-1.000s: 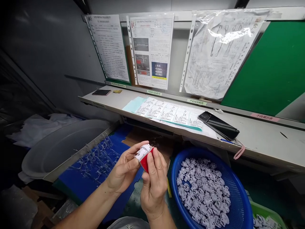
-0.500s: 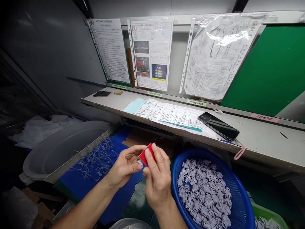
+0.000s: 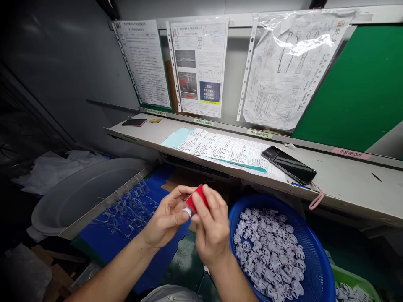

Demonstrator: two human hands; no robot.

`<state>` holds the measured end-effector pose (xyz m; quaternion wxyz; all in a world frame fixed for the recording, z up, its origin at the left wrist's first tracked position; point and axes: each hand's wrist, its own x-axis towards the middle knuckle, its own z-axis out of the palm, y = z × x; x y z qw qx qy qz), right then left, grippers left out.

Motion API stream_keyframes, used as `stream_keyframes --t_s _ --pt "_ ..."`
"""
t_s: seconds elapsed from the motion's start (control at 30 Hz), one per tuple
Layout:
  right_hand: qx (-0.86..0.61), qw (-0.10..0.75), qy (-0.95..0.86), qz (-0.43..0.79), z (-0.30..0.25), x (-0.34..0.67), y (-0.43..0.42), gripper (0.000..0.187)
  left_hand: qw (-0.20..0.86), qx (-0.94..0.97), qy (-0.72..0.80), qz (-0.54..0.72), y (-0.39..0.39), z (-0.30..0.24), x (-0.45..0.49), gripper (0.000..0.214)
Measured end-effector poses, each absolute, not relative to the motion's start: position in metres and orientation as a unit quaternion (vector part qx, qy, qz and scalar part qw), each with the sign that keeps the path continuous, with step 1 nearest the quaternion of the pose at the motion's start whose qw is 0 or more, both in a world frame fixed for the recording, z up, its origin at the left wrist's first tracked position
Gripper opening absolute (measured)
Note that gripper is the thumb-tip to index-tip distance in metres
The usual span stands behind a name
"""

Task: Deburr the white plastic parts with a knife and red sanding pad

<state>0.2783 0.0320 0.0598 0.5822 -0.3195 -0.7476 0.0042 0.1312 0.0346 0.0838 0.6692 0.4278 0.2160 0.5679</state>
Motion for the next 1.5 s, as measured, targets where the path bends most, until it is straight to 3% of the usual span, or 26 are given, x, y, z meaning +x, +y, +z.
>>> stream_keyframes --t_s 0.23,0.5,0.87,1.2,1.4,1.5 --pt "-0.325 0.592 -0.737 0.007 0.058 0.276 0.031 0.046 0.662 0.395 0.220 0.598 0.034 0.083 0.137 0.042" --pt "-0.337 0.603 -0.723 0.001 0.054 0.273 0.031 0.046 0.679 0.363 0.239 0.591 0.029 0.078 0.143 0.054" --pt "-0.350 0.608 -0.713 0.000 0.051 0.270 0.033 0.046 0.686 0.331 0.219 0.610 0.029 0.080 0.148 0.041" --pt "-0.355 0.629 -0.692 0.019 0.047 0.260 0.023 0.045 0.703 0.266 0.203 0.627 0.025 0.078 0.154 0.046" --pt "-0.359 0.575 -0.725 0.121 0.035 0.265 0.000 0.041 0.696 0.248 0.219 0.638 0.031 0.070 0.145 0.047" --pt "-0.395 0.619 -0.674 0.081 0.036 0.267 -0.002 0.042 0.707 0.241 0.193 0.636 0.031 0.070 0.147 0.043"
